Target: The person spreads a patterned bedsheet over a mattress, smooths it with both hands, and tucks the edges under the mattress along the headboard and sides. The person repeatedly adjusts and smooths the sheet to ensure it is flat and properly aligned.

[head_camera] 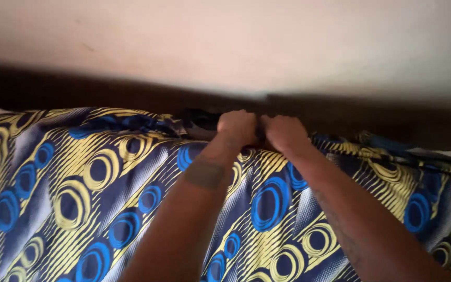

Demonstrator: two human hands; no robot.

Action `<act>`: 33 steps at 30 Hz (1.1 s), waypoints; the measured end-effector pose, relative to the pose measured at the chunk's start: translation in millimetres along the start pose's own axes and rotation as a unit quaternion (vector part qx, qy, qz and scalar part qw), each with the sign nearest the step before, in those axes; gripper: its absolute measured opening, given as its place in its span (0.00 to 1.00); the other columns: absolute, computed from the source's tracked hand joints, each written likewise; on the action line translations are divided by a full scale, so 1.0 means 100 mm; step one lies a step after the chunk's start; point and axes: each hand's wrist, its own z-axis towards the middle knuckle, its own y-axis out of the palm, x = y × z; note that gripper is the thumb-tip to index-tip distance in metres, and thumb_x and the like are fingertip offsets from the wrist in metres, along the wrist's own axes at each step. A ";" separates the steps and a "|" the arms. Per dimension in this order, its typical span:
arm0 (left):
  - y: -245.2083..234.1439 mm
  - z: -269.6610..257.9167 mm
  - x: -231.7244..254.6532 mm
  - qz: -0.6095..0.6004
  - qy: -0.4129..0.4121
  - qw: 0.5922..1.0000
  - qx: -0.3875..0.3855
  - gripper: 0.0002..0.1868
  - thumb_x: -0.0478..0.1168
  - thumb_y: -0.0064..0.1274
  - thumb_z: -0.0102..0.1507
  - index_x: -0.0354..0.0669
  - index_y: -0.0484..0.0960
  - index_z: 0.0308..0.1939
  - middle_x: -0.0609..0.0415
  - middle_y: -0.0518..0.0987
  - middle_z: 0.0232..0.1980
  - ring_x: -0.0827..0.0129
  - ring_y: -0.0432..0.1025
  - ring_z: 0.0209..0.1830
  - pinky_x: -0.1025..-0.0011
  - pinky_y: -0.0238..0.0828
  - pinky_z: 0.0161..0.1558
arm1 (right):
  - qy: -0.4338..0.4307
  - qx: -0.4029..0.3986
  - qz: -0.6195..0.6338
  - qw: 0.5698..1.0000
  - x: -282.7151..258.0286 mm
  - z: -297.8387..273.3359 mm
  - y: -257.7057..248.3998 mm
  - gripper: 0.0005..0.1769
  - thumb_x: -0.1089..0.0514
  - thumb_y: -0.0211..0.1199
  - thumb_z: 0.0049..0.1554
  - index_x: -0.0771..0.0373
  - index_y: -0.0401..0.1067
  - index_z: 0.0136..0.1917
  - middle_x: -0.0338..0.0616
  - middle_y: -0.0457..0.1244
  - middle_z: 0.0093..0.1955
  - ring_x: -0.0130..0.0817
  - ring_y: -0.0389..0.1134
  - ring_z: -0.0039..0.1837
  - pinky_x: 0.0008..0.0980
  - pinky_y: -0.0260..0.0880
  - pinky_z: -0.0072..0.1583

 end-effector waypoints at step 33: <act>-0.02 -0.17 0.46 -0.065 -0.003 0.997 0.048 0.12 0.26 0.51 0.61 0.35 0.88 0.44 0.40 0.87 0.44 0.43 0.81 0.52 0.50 0.82 0.46 | -0.048 -0.045 0.002 0.998 0.28 -0.26 -0.41 0.14 0.54 0.57 0.52 0.58 0.72 0.51 0.50 0.70 0.41 0.53 0.73 0.45 0.49 0.74 0.47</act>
